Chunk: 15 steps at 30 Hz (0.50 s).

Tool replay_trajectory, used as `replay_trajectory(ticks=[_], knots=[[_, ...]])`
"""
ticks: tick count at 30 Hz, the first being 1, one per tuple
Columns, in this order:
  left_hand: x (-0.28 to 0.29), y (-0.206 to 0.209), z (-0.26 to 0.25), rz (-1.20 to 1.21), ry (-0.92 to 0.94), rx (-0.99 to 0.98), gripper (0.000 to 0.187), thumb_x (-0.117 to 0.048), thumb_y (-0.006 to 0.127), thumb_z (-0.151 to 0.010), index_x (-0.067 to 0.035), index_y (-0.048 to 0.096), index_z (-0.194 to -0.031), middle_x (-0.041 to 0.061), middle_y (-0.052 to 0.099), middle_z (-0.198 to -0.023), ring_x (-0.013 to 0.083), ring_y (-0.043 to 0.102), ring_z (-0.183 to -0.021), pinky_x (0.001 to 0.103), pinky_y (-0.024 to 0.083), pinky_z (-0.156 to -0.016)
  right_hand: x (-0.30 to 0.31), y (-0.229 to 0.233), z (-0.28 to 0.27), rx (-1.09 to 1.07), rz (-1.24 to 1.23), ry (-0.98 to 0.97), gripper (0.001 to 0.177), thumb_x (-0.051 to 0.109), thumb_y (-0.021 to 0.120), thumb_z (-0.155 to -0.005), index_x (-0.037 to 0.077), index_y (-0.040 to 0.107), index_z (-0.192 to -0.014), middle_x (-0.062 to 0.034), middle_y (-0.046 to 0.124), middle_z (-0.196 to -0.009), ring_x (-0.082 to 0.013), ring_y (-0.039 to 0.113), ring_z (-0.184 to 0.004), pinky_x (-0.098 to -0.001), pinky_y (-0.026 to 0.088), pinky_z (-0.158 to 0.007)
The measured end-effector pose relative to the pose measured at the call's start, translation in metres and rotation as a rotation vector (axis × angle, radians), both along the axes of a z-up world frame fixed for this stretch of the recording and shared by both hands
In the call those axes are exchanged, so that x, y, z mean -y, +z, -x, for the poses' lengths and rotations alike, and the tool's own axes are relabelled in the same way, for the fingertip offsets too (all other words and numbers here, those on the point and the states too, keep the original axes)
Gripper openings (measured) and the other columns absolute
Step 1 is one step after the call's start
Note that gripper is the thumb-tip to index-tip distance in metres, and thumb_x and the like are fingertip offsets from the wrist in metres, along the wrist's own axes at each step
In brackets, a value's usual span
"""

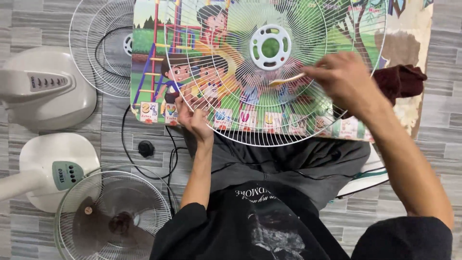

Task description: Cleaning a fan grill using a toothbrush and a cloth

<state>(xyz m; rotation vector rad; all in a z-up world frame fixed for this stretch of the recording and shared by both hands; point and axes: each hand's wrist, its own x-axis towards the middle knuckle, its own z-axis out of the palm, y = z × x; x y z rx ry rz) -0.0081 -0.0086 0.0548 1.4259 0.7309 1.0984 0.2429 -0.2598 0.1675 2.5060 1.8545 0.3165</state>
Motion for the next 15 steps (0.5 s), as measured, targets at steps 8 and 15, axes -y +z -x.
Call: replay_trajectory(ticks=[8, 15], knots=[[0.000, 0.005, 0.004, -0.020, -0.032, 0.022, 0.072, 0.000, 0.046, -0.061, 0.003, 0.065, -0.130, 0.008, 0.057, -0.108, 0.0209, 0.051, -0.096, 0.028, 0.042, -0.090, 0.032, -0.019, -0.075, 0.388, 0.133, -0.154, 0.025, 0.049, 0.062, -0.118, 0.050, 0.071, -0.141, 0.0109, 0.073, -0.123, -0.0123, 0.062, -0.117, -0.0415, 0.029, -0.130], [0.000, 0.000, 0.004, -0.035, -0.026, 0.032, 0.071, 0.000, 0.047, -0.061, 0.001, 0.067, -0.129, 0.004, 0.055, -0.096, 0.0186, 0.047, -0.092, 0.029, 0.039, -0.090, -0.029, -0.014, -0.013, 0.072, 0.022, -0.003, 0.032, 0.027, 0.068, -0.104, 0.037, 0.073, -0.133, 0.0010, 0.074, -0.120, -0.0196, 0.065, -0.114, -0.0501, 0.026, -0.132]])
